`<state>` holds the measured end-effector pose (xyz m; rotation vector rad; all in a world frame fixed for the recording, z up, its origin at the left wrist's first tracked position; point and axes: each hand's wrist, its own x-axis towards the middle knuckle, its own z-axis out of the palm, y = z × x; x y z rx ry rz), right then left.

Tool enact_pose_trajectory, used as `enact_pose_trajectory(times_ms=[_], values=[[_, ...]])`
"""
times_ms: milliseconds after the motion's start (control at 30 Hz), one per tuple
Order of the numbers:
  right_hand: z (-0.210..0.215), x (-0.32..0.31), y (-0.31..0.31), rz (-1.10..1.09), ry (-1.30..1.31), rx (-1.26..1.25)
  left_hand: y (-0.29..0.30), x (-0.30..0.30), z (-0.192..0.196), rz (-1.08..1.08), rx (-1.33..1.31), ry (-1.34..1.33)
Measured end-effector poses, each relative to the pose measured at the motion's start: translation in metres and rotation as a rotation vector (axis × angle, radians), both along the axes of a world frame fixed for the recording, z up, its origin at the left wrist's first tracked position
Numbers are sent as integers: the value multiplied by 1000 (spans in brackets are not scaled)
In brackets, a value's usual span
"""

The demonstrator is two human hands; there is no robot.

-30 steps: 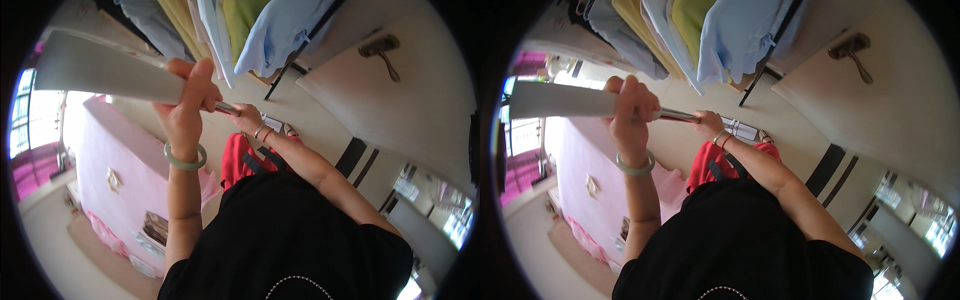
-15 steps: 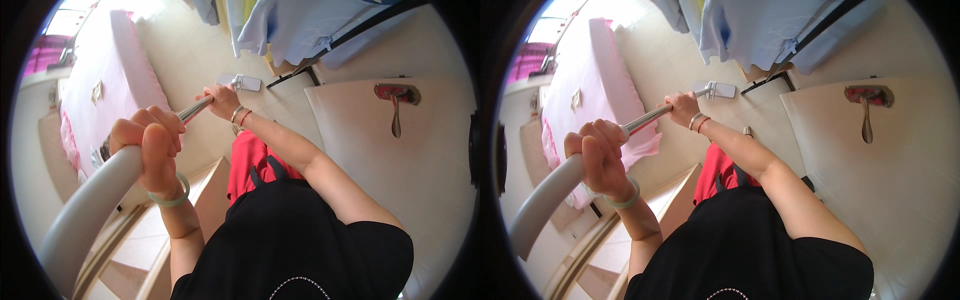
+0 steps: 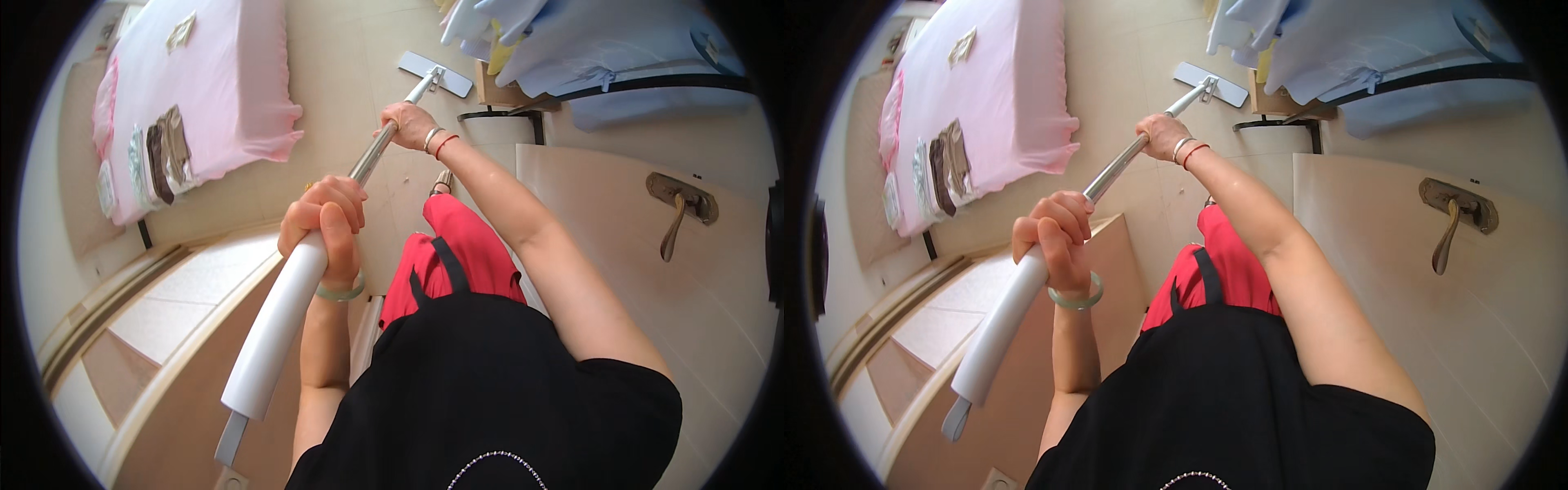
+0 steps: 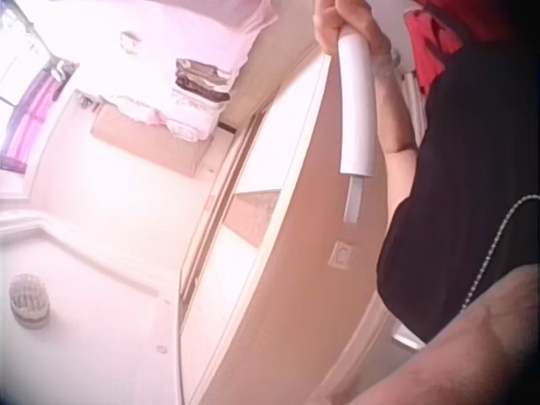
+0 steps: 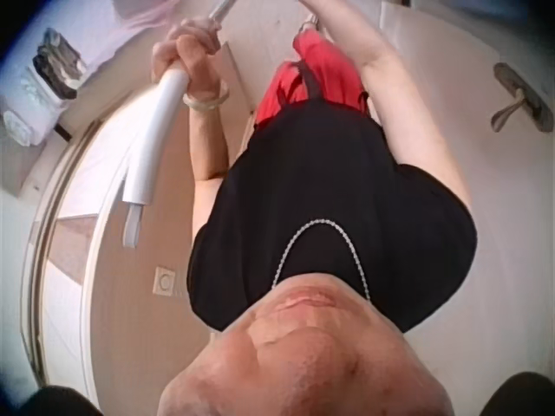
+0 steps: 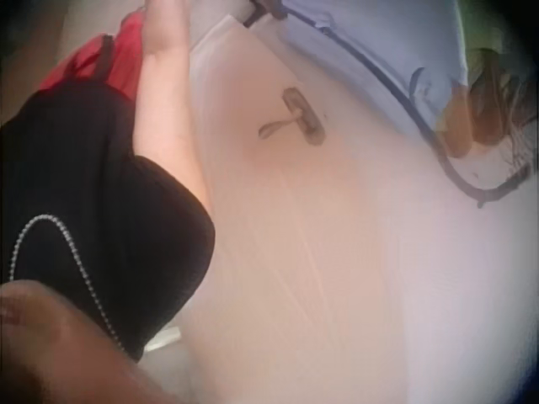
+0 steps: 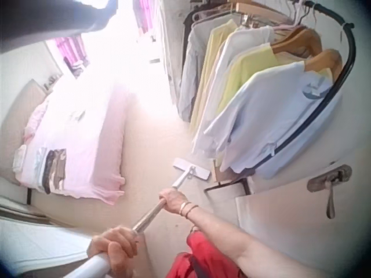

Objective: The person uses a flat mop to clean the tiled floor in a bedroom and hallway. They move the mop back and forth across the floor, covering different areas including near a bed and a clothes rack.

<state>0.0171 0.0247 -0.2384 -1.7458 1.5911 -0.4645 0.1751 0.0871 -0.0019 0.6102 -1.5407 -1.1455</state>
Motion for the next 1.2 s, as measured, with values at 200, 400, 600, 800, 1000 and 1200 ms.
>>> enact_pose_trajectory(times_ms=[200,400,600,800,1000,1200], values=[[-12,71,65,108,-60,-71,81,64,5,125,12,-11],[11,167,163,150,-150,-123,167,132,50,218,44,-72],[34,200,201,434,-155,-60,220,172,58,313,71,-56],[31,185,173,551,-173,-63,200,149,43,410,-17,88],[0,137,108,540,-61,-109,161,98,1,464,-100,117],[-52,64,31,477,150,-219,123,30,-81,544,-146,59]])
